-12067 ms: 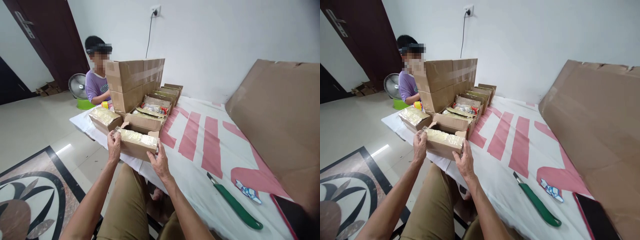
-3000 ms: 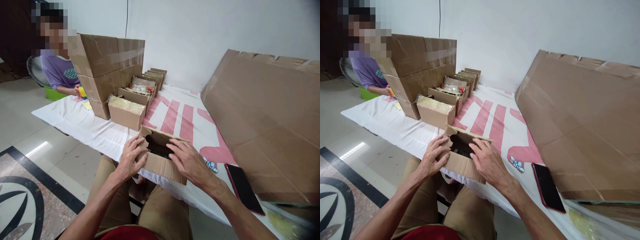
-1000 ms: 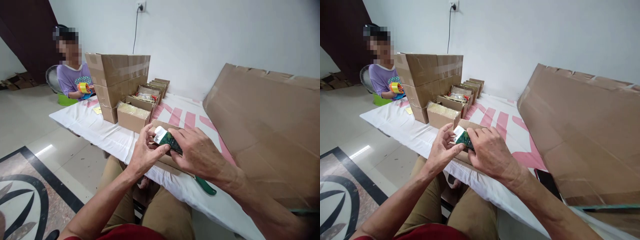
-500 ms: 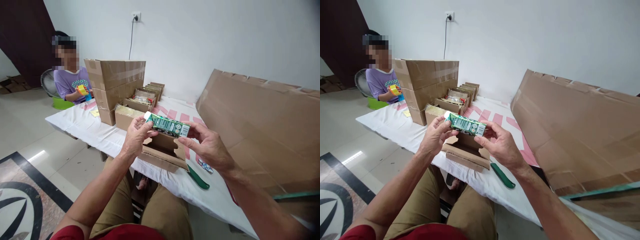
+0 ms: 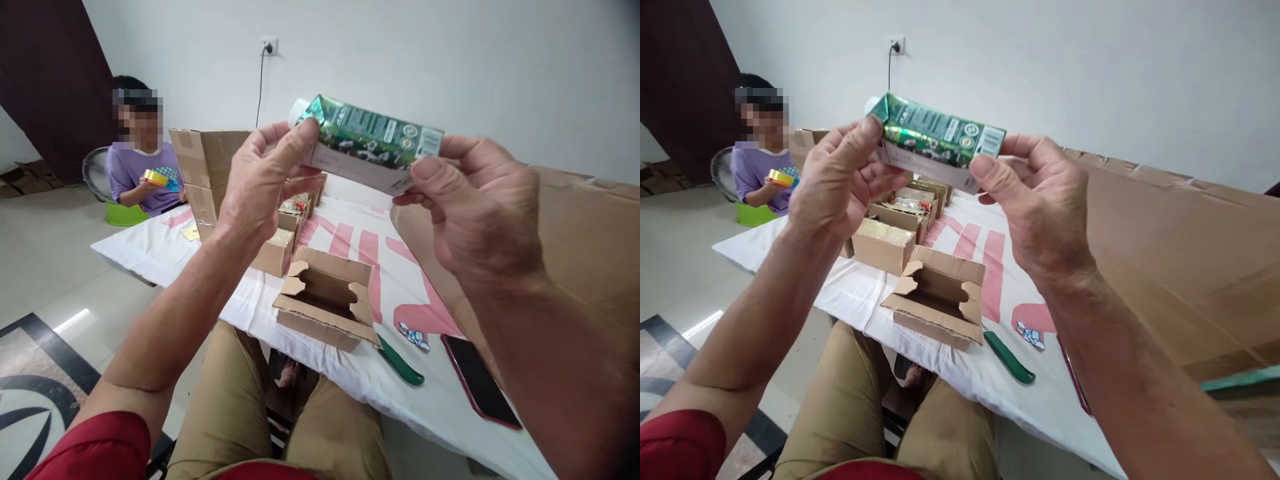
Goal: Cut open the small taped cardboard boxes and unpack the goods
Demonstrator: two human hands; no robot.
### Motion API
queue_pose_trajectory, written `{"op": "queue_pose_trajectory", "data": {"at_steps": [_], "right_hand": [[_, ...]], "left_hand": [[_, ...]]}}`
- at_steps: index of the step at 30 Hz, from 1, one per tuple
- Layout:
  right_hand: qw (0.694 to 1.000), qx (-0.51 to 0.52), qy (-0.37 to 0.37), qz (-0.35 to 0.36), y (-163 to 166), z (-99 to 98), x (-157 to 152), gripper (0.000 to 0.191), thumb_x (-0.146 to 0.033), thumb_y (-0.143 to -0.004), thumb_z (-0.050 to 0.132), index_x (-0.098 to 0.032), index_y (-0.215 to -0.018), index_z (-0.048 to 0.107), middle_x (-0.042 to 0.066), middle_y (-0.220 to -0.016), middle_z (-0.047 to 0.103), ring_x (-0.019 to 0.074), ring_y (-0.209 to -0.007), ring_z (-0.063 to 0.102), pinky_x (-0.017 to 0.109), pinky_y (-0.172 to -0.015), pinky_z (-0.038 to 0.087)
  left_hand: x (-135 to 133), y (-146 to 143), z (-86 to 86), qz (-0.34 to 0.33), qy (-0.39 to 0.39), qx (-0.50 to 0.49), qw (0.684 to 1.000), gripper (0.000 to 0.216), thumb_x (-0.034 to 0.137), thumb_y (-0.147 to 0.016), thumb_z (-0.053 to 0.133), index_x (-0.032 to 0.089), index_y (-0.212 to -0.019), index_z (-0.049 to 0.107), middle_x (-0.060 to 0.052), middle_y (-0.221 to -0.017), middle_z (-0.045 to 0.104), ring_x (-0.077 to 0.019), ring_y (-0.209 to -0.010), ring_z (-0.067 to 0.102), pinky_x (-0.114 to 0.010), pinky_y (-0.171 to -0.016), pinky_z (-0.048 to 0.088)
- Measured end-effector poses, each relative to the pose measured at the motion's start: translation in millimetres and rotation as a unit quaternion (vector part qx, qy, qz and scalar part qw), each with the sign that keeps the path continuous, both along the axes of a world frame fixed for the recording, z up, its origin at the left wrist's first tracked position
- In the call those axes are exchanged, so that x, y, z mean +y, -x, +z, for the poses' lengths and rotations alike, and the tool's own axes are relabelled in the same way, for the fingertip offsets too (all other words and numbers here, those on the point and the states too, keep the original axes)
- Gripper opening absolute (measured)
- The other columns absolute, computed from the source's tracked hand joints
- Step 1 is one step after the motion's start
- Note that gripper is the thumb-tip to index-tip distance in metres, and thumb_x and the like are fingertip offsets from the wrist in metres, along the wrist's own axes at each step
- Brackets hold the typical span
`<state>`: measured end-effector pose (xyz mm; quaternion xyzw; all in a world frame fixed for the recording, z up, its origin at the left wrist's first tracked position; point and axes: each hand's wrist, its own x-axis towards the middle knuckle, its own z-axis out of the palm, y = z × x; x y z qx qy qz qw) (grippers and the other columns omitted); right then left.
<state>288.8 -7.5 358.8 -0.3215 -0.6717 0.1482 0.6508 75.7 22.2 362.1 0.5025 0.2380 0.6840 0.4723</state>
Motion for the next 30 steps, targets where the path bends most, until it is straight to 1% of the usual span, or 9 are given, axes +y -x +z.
{"op": "queue_pose_trajectory", "data": {"at_steps": [3, 6, 9, 11, 13, 16, 20, 25, 30], "right_hand": [[1.0, 0.002, -0.03, 0.007, 2.9, 14.7, 10.4, 0.03, -0.048, -0.08, 0.089, -0.025, -0.092, 0.072, -0.003, -0.077, 0.074, 0.0114, -0.065, 0.068, 0.027, -0.058, 0.056], [1.0, 0.004, -0.022, 0.017, 10.2, 19.8, 17.3, 0.028, -0.044, -0.081, 0.087, -0.024, -0.089, 0.071, -0.006, -0.071, 0.072, 0.0086, -0.06, 0.067, 0.023, -0.053, 0.054], [0.999, 0.026, 0.001, 0.047, 28.6, 9.6, 18.5, 0.024, -0.035, -0.081, 0.088, -0.021, -0.09, 0.07, -0.006, -0.071, 0.073, 0.0073, -0.058, 0.065, 0.02, -0.049, 0.053], [0.994, 0.044, 0.035, 0.09, 50.0, -9.4, 15.4, 0.024, -0.032, -0.082, 0.086, -0.02, -0.095, 0.069, -0.004, -0.079, 0.075, 0.0084, -0.065, 0.068, 0.019, -0.049, 0.053], [0.984, 0.069, 0.087, 0.143, 79.3, -39.8, 10.3, 0.027, -0.033, -0.085, 0.083, -0.021, -0.103, 0.067, -0.001, -0.097, 0.077, 0.0117, -0.079, 0.072, 0.02, -0.054, 0.057], [0.951, 0.146, 0.183, 0.201, 133.4, -104.8, 5.8, 0.038, -0.038, -0.086, 0.081, -0.024, -0.116, 0.061, 0.003, -0.118, 0.073, 0.0187, -0.101, 0.072, 0.026, -0.065, 0.064], [0.912, 0.237, 0.294, 0.159, 196.3, -203.7, 19.3, 0.051, -0.038, -0.079, 0.08, -0.023, -0.123, 0.058, 0.008, -0.12, 0.072, 0.0219, -0.101, 0.071, 0.035, -0.077, 0.065], [0.926, 0.197, 0.318, 0.042, 214.7, -290.4, 55.5, 0.053, -0.036, -0.074, 0.071, -0.018, -0.123, 0.061, 0.011, -0.119, 0.074, 0.0243, -0.099, 0.072, 0.039, -0.087, 0.062], [0.941, 0.13, 0.308, -0.057, 199.2, -335.6, 86.5, 0.052, -0.032, -0.075, 0.063, -0.016, -0.124, 0.062, 0.013, -0.119, 0.075, 0.0255, -0.101, 0.07, 0.042, -0.094, 0.058]], "left_hand": [[5.6, 4.6, 16.7, 0.014, -0.016, 0.014, 1.0, 0.036, 0.04, -0.086, 0.081, 0.019, -0.108, 0.061, -0.004, -0.102, 0.076, -0.0231, -0.096, 0.079, -0.031, -0.076, 0.066], [10.3, 14.7, 18.3, 0.032, -0.011, 0.036, 0.999, 0.033, 0.045, -0.087, 0.079, 0.02, -0.102, 0.062, -0.003, -0.097, 0.076, -0.0194, -0.087, 0.077, -0.029, -0.07, 0.064], [9.3, 35.6, 3.6, 0.05, -0.015, 0.051, 0.997, 0.032, 0.046, -0.089, 0.078, 0.019, -0.099, 0.063, -0.001, -0.091, 0.075, -0.0145, -0.077, 0.074, -0.024, -0.065, 0.058], [6.1, 58.3, -15.9, 0.064, -0.021, 0.063, 0.996, 0.033, 0.045, -0.086, 0.08, 0.019, -0.098, 0.064, 0.0, -0.085, 0.074, -0.0123, -0.072, 0.072, -0.02, -0.059, 0.054], [2.6, 87.9, -42.2, 0.077, -0.018, 0.073, 0.994, 0.036, 0.045, -0.081, 0.085, 0.02, -0.098, 0.066, 0.001, -0.078, 0.072, -0.0106, -0.066, 0.07, -0.018, -0.054, 0.05], [0.6, 137.5, -91.2, 0.07, 0.016, 0.078, 0.994, 0.045, 0.044, -0.073, 0.091, 0.02, -0.104, 0.069, 0.003, -0.072, 0.069, -0.0092, -0.058, 0.065, -0.018, -0.048, 0.047], [8.7, 185.4, -165.6, 0.061, 0.137, 0.059, 0.987, 0.057, 0.039, -0.06, 0.097, 0.019, -0.104, 0.067, 0.002, -0.074, 0.072, -0.0129, -0.063, 0.07, -0.023, -0.059, 0.057], [37.7, 185.5, -248.7, 0.039, 0.304, 0.047, 0.951, 0.051, 0.029, -0.061, 0.095, 0.015, -0.098, 0.064, -0.001, -0.071, 0.073, -0.0141, -0.061, 0.07, -0.028, -0.065, 0.061], [77.8, 160.7, -293.8, 0.027, 0.35, 0.035, 0.936, 0.034, 0.021, -0.068, 0.089, 0.013, -0.09, 0.064, -0.003, -0.068, 0.07, -0.0137, -0.058, 0.067, -0.028, -0.061, 0.061]]}}
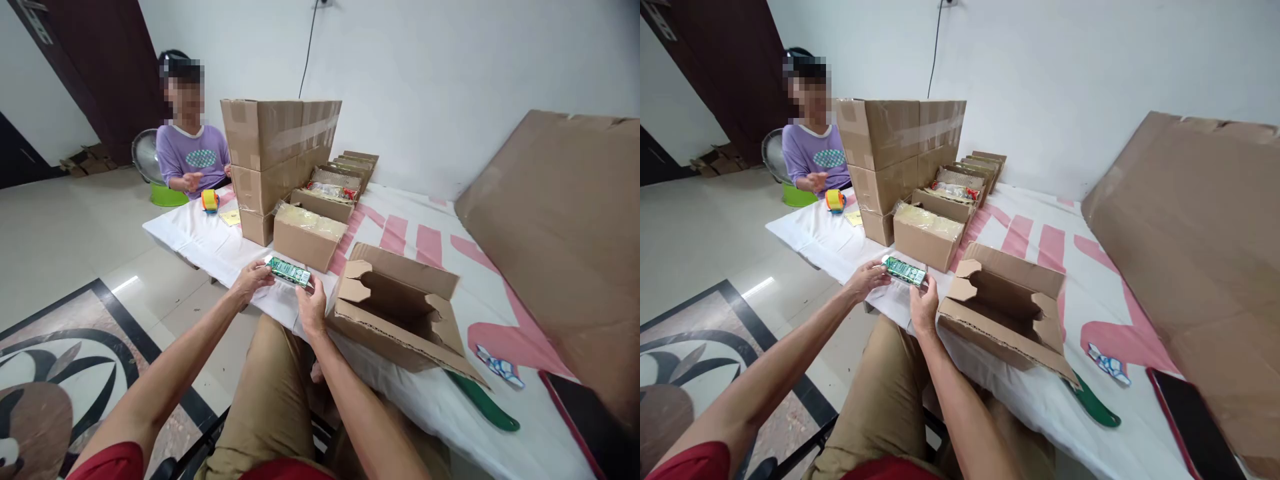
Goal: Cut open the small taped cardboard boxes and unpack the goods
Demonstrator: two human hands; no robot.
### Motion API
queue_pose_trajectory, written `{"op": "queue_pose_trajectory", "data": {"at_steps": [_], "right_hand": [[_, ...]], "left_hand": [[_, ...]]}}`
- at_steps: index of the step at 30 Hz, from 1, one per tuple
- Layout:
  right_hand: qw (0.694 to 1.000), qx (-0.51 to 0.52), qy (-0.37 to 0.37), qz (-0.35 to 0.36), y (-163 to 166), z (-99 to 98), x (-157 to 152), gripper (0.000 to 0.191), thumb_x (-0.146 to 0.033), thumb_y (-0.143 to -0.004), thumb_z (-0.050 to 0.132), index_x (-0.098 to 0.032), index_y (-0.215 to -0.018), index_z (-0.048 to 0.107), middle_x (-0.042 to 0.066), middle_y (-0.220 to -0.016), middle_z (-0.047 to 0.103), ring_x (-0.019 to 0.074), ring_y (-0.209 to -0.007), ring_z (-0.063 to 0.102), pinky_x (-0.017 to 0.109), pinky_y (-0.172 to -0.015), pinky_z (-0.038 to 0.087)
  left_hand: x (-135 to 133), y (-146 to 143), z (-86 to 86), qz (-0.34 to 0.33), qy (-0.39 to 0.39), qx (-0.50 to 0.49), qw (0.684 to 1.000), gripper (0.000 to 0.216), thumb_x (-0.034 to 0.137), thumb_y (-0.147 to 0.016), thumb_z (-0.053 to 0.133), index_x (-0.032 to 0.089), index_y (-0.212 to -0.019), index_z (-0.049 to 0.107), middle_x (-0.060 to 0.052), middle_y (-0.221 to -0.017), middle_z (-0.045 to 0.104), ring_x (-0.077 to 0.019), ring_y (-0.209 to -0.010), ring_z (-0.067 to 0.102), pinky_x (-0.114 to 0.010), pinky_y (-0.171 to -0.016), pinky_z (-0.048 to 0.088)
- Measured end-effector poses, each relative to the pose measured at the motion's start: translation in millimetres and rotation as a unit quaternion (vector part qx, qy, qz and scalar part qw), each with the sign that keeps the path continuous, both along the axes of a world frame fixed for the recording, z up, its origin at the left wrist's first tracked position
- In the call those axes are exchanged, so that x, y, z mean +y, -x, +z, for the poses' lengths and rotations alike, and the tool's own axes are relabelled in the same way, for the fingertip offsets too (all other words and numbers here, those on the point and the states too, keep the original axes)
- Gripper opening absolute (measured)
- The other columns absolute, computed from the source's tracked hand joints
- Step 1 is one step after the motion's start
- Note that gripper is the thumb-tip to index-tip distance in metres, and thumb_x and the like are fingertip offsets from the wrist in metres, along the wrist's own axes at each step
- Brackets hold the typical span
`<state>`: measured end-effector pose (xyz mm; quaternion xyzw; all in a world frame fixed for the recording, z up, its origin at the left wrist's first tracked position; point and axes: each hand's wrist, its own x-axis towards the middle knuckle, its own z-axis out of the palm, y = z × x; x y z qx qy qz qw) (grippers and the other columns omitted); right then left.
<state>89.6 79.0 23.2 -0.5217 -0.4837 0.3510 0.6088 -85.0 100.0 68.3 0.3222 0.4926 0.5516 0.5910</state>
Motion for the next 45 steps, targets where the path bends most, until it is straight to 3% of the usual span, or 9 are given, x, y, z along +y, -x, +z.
{"op": "queue_pose_trajectory", "data": {"at_steps": [11, 22, 29, 32, 34, 37, 39, 42, 45], "right_hand": [[0.978, -0.196, 0.012, -0.068, -7.7, -36.2, 58.6, 0.046, -0.029, -0.083, 0.061, -0.015, -0.127, 0.065, 0.019, -0.136, 0.063, 0.0333, -0.131, 0.054, 0.052, -0.117, 0.038], [0.975, -0.219, 0.02, -0.041, -5.4, -34.4, 61.8, 0.06, -0.027, -0.088, 0.048, -0.005, -0.144, 0.049, 0.025, -0.127, 0.065, 0.0315, -0.105, 0.067, 0.054, -0.102, 0.05], [0.966, -0.249, -0.045, 0.052, -2.2, -7.1, -40.3, 0.053, -0.018, -0.081, 0.061, -0.021, -0.133, 0.064, 0.016, -0.144, 0.062, 0.0348, -0.135, 0.058, 0.053, -0.109, 0.051], [0.91, -0.32, -0.177, 0.195, -32.7, 28.0, -108.1, 0.052, -0.012, -0.092, 0.053, -0.029, -0.141, 0.061, 0.01, -0.141, 0.067, 0.0285, -0.128, 0.065, 0.046, -0.102, 0.057], [0.882, -0.338, -0.244, 0.22, -68.4, 58.4, -147.6, 0.063, -0.006, -0.093, 0.05, -0.029, -0.153, 0.05, 0.009, -0.128, 0.074, 0.0233, -0.111, 0.074, 0.039, -0.089, 0.062], [0.857, -0.392, -0.293, 0.162, -136.0, 97.7, -188.8, 0.075, -0.004, -0.087, 0.055, -0.025, -0.158, 0.045, 0.01, -0.123, 0.077, 0.0246, -0.1, 0.076, 0.041, -0.081, 0.063], [0.873, -0.402, -0.273, 0.035, -181.1, 111.4, -202.8, 0.071, -0.007, -0.088, 0.059, -0.035, -0.153, 0.052, 0.006, -0.117, 0.078, 0.0266, -0.098, 0.076, 0.044, -0.079, 0.062], [0.901, -0.366, -0.157, -0.173, -235.6, 112.1, -206.5, 0.043, -0.021, -0.093, 0.064, -0.039, -0.132, 0.069, 0.005, -0.111, 0.079, 0.0289, -0.095, 0.075, 0.044, -0.077, 0.06], [0.93, -0.281, -0.039, -0.232, -270.0, 98.2, -195.8, 0.029, -0.041, -0.096, 0.065, -0.032, -0.122, 0.074, 0.007, -0.111, 0.078, 0.0287, -0.098, 0.074, 0.043, -0.082, 0.059]], "left_hand": [[70.9, -17.7, -31.2, 0.019, 0.026, 0.028, 0.999, 0.021, 0.02, -0.074, 0.085, 0.015, -0.082, 0.066, 0.001, -0.064, 0.064, -0.0091, -0.057, 0.061, -0.02, -0.057, 0.059], [84.0, -33.5, -41.7, 0.092, 0.035, 0.087, 0.991, 0.032, 0.023, -0.085, 0.077, 0.012, -0.11, 0.062, 0.002, -0.078, 0.062, -0.0083, -0.059, 0.061, -0.022, -0.06, 0.058], [23.4, -42.3, -24.7, 0.109, -0.022, 0.15, 0.983, 0.058, 0.028, -0.082, 0.076, 0.018, -0.136, 0.054, -0.014, -0.135, 0.059, -0.0161, -0.092, 0.068, -0.027, -0.075, 0.058], [-24.4, -47.7, -27.0, 0.073, -0.11, 0.228, 0.965, 0.053, 0.027, -0.08, 0.075, 0.022, -0.131, 0.06, -0.012, -0.141, 0.057, -0.0223, -0.11, 0.066, -0.031, -0.087, 0.057], [-53.8, -55.0, -31.2, 0.029, -0.193, 0.281, 0.94, 0.046, 0.03, -0.082, 0.072, 0.024, -0.126, 0.063, -0.012, -0.141, 0.058, -0.0247, -0.113, 0.067, -0.037, -0.092, 0.057], [-84.8, -72.8, -33.7, -0.043, -0.274, 0.325, 0.904, 0.045, 0.032, -0.085, 0.07, 0.026, -0.13, 0.064, -0.014, -0.147, 0.056, -0.03, -0.128, 0.061, -0.044, -0.1, 0.055], [-93.6, -86.5, -28.6, -0.082, -0.304, 0.343, 0.885, 0.054, 0.034, -0.085, 0.073, 0.027, -0.137, 0.06, -0.015, -0.153, 0.052, -0.0345, -0.142, 0.051, -0.05, -0.108, 0.051], [-92.1, -104.7, -10.7, -0.119, -0.339, 0.34, 0.869, 0.07, 0.04, -0.082, 0.079, 0.029, -0.146, 0.053, -0.016, -0.163, 0.042, -0.0377, -0.153, 0.038, -0.054, -0.117, 0.043], [-83.4, -119.5, 10.5, -0.128, -0.372, 0.314, 0.864, 0.067, 0.04, -0.083, 0.08, 0.029, -0.144, 0.055, -0.015, -0.163, 0.044, -0.0362, -0.153, 0.039, -0.053, -0.121, 0.038]]}}
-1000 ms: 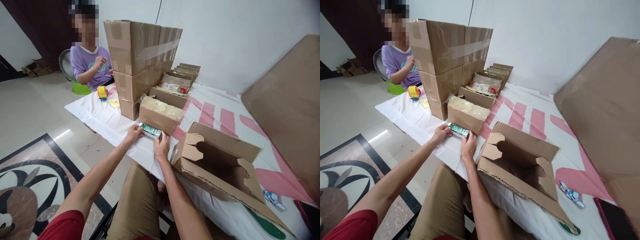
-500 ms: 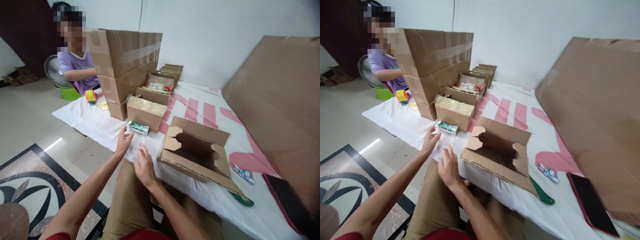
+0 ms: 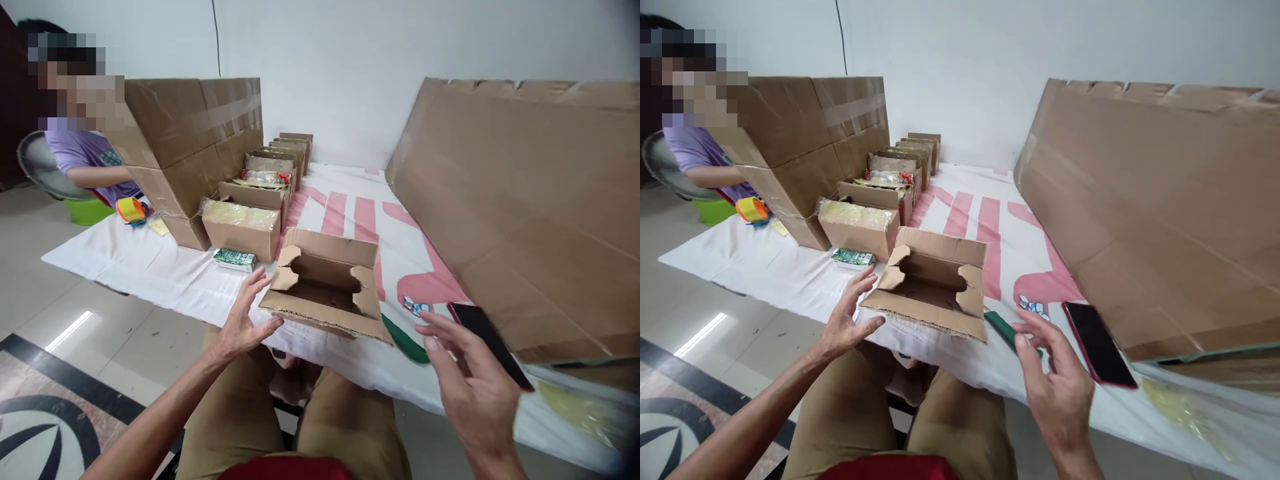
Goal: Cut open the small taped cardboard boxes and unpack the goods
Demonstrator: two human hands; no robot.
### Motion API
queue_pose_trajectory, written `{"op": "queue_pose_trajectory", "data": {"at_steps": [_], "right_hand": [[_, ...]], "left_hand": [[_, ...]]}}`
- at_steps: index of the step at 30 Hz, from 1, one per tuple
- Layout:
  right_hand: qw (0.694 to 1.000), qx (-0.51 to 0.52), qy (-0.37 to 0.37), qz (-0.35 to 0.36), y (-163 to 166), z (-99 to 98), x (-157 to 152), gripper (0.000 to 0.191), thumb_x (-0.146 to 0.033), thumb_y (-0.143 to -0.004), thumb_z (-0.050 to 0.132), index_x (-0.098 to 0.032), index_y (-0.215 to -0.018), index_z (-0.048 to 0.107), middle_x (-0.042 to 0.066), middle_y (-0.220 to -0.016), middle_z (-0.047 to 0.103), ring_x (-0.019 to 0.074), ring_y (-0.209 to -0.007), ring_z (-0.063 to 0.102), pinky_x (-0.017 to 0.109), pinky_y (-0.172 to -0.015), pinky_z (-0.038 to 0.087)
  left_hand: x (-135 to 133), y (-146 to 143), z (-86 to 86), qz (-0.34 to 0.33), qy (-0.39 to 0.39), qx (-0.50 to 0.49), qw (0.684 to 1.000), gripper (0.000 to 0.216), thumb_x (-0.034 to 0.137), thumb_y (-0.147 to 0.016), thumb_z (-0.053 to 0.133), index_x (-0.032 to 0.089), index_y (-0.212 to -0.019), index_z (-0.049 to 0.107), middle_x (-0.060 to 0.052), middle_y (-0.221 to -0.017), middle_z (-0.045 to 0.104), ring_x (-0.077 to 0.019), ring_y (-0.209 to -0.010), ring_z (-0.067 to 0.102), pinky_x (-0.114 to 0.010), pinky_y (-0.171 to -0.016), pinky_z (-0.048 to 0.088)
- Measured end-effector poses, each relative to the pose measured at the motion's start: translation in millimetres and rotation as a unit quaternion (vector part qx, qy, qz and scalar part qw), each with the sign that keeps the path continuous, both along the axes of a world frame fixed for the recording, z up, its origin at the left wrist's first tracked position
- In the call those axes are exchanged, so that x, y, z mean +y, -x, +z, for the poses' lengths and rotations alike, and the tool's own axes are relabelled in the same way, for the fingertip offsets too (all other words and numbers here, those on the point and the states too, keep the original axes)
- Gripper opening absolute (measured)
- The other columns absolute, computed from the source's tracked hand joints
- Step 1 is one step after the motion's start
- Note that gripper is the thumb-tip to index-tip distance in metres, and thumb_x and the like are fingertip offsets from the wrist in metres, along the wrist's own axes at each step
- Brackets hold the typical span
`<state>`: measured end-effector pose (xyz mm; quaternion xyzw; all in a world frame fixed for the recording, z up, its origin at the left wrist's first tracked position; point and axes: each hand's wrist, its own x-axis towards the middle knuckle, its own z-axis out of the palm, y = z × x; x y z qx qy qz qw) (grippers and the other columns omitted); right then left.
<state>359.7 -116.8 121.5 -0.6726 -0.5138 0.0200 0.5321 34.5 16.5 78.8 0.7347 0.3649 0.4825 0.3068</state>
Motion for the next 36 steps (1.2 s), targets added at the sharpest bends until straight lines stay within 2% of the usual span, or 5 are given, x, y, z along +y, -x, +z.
{"op": "queue_pose_trajectory", "data": {"at_steps": [8, 15, 23, 29, 36], "right_hand": [[0.97, 0.213, 0.022, 0.116, -25.9, -19.1, 85.2, 0.051, -0.062, -0.092, 0.063, -0.027, -0.129, 0.069, 0.01, -0.143, 0.067, 0.0306, -0.135, 0.06, 0.052, -0.113, 0.048], [0.929, 0.331, 0.005, 0.163, -21.5, -2.1, 166.0, 0.059, -0.052, -0.07, 0.083, -0.022, -0.119, 0.069, 0.011, -0.12, 0.075, 0.0289, -0.117, 0.068, 0.048, -0.102, 0.055], [0.955, 0.132, 0.021, 0.266, -26.6, -3.5, 122.6, 0.052, -0.069, -0.098, 0.05, -0.027, -0.085, 0.078, 0.007, -0.115, 0.076, 0.0292, -0.118, 0.066, 0.05, -0.112, 0.046], [0.955, 0.003, 0.052, 0.292, -37.6, -30.1, 87.9, 0.061, -0.069, -0.094, 0.057, -0.032, -0.141, 0.062, 0.01, -0.165, 0.041, 0.0337, -0.151, 0.042, 0.05, -0.118, 0.044], [0.953, -0.008, 0.053, 0.299, -9.7, -40.9, 87.0, 0.065, -0.053, -0.096, 0.064, -0.036, -0.156, 0.044, 0.009, -0.165, 0.042, 0.0323, -0.153, 0.039, 0.05, -0.121, 0.041]], "left_hand": [[13.0, -43.5, 24.3, 0.132, 0.042, -0.106, 0.985, 0.069, 0.038, -0.082, 0.081, 0.024, -0.142, 0.052, -0.008, -0.113, 0.072, -0.0254, -0.11, 0.068, -0.039, -0.101, 0.051], [17.3, -63.7, 28.5, 0.209, 0.036, -0.043, 0.976, 0.063, 0.032, -0.084, 0.074, 0.023, -0.142, 0.053, -0.01, -0.126, 0.066, -0.0262, -0.115, 0.063, -0.04, -0.104, 0.05], [21.4, -69.6, 4.8, 0.217, 0.02, -0.034, 0.975, 0.056, 0.036, -0.092, 0.064, 0.025, -0.144, 0.049, -0.014, -0.149, 0.051, -0.0305, -0.141, 0.049, -0.046, -0.116, 0.042], [0.7, -71.4, -0.7, 0.194, 0.154, -0.106, 0.963, 0.056, 0.049, -0.099, 0.056, 0.024, -0.148, 0.047, -0.013, -0.155, 0.05, -0.0314, -0.146, 0.046, -0.045, -0.12, 0.04], [-6.8, -57.1, 12.3, 0.152, 0.155, -0.172, 0.961, 0.048, 0.048, -0.098, 0.057, 0.024, -0.139, 0.056, -0.009, -0.143, 0.064, -0.03, -0.141, 0.052, -0.041, -0.118, 0.043]]}}
